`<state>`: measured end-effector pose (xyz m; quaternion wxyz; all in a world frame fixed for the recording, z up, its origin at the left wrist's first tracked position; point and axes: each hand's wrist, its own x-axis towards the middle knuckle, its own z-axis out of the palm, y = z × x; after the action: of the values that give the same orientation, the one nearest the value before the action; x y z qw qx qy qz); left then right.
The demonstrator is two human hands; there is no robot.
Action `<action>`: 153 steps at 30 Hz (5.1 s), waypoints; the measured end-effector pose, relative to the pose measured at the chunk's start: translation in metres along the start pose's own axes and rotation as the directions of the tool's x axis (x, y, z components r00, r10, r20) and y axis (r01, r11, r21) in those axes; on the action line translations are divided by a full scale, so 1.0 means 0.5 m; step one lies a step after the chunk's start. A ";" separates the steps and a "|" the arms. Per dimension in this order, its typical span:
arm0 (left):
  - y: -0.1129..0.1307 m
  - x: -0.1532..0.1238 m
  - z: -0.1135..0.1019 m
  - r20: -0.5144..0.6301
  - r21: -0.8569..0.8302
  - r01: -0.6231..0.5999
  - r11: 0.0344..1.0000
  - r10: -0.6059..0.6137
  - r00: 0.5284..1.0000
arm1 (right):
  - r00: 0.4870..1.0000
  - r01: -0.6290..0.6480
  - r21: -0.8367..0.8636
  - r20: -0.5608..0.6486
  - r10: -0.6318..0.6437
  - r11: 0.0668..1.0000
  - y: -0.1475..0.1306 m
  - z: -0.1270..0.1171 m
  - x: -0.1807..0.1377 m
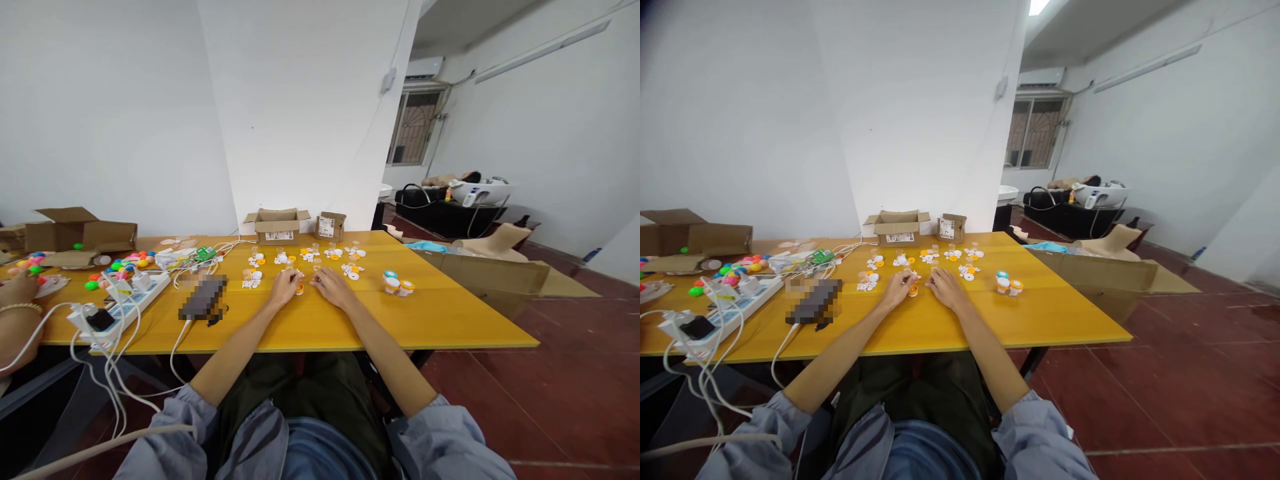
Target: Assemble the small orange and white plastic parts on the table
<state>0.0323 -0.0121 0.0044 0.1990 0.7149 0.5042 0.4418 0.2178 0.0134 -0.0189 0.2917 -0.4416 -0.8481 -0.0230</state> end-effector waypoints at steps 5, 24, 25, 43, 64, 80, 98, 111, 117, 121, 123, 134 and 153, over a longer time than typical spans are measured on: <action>-0.009 0.004 0.003 0.014 0.011 -0.005 1.000 0.005 1.000 | 0.996 -0.092 -0.014 0.005 0.092 0.996 -0.009 -0.011 0.001; -0.008 0.005 0.004 0.009 0.026 0.009 1.000 -0.010 1.000 | 0.934 -0.330 0.194 -0.072 0.349 0.924 -0.008 -0.026 0.003; -0.008 0.005 0.004 0.008 0.024 0.009 1.000 -0.009 1.000 | 0.937 -0.315 0.218 -0.081 0.339 0.924 -0.007 -0.024 0.004; -0.016 0.005 0.005 0.028 0.039 0.021 0.999 -0.022 0.999 | 0.946 -0.324 0.252 0.062 0.319 0.912 -0.016 -0.042 0.006; -0.006 0.005 0.003 0.065 0.063 0.015 0.998 -0.019 0.998 | 0.939 -0.344 0.011 0.005 0.344 0.939 -0.020 -0.022 0.016; -0.010 0.006 0.004 0.068 0.053 0.022 0.998 -0.025 0.997 | 0.945 -0.322 0.086 -0.022 0.325 0.943 -0.010 -0.020 0.016; 0.000 0.003 0.001 0.082 0.081 0.011 0.997 -0.018 0.996 | 0.960 -0.278 0.066 -0.018 0.280 0.958 -0.020 -0.028 0.010; 0.004 0.002 0.000 0.092 0.122 0.011 0.992 -0.022 0.996 | 0.942 -0.307 0.178 -0.081 0.325 0.935 -0.031 -0.032 0.014; -0.008 0.005 0.002 0.085 0.120 0.006 0.993 -0.016 0.996 | 0.938 -0.313 0.205 -0.083 0.335 0.927 -0.018 -0.020 0.013; -0.014 0.006 0.004 0.082 0.121 -0.002 0.993 -0.008 0.997 | 0.950 -0.264 0.246 -0.100 0.295 0.933 -0.012 -0.014 0.012; -0.014 0.006 0.005 0.081 0.123 -0.001 0.992 -0.009 0.997 | 0.957 -0.231 0.256 -0.116 0.267 0.939 -0.010 -0.011 0.012; -0.007 0.003 0.000 0.085 0.119 -0.007 0.993 -0.003 0.996 | 0.986 -0.144 0.227 -0.046 0.159 0.963 0.000 0.002 0.009; 0.003 0.002 -0.001 0.092 0.121 -0.024 0.992 0.013 0.996 | 0.986 -0.154 0.128 -0.041 0.160 0.980 -0.008 -0.011 0.007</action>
<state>0.0327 -0.0120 0.0063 0.1735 0.7497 0.5141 0.3788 0.2159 0.0121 -0.0120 0.3414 -0.4875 -0.8025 0.0418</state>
